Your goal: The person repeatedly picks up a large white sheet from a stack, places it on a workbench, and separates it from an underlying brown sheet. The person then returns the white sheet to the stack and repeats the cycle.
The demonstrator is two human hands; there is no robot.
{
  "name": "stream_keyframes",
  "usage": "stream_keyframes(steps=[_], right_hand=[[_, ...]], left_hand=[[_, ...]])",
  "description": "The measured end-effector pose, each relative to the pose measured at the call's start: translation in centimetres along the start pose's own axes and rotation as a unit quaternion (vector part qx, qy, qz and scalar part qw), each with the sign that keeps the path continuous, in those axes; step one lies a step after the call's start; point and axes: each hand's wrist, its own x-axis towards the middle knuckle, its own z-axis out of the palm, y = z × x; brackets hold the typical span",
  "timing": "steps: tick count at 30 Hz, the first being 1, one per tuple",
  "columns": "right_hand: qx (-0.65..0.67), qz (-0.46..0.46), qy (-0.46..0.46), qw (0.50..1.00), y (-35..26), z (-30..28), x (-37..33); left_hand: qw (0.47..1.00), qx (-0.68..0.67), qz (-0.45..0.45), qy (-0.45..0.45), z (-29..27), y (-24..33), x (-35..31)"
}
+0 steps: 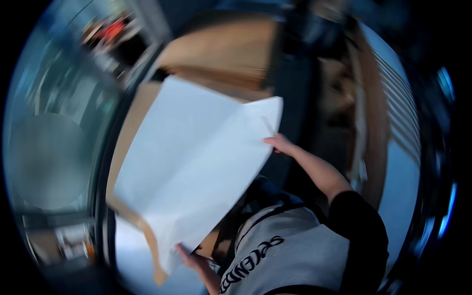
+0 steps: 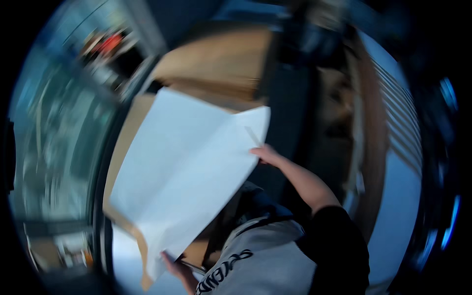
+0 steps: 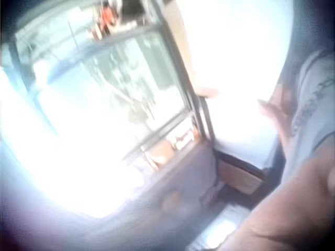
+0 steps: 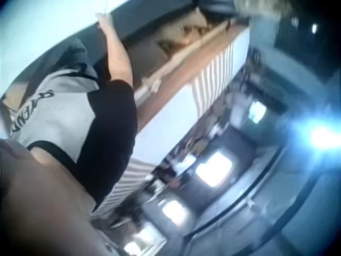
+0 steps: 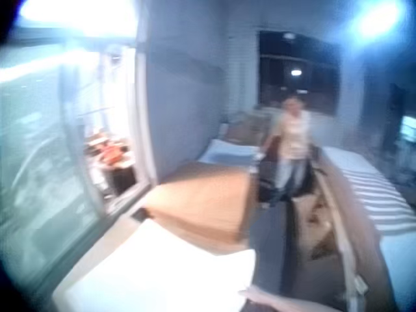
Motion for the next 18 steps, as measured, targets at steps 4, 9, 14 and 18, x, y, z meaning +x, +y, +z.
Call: stream_keyframes(steps=[4, 9, 14, 18], right_hand=[[0.075, -0.047, 0.165, 0.982, -1.5, 4.2, -4.7], [0.146, -0.168, 0.247, 0.943, -4.1, 2.0, -16.1], [0.253, -0.38, 0.303, 0.836, -8.5, -4.6, -33.7], [0.224, -0.479, 0.432, 0.731, -8.7, -9.7, -48.4]], left_hand=[[0.981, -0.068, 0.157, -0.093, 1.8, 5.4, 17.8], [0.894, -0.354, 0.156, -0.228, 12.7, 19.0, 15.4], [0.795, -0.346, 0.193, -0.459, 24.2, 31.9, 2.7], [0.66, -0.338, 0.186, -0.645, 33.1, 39.6, -8.3]])
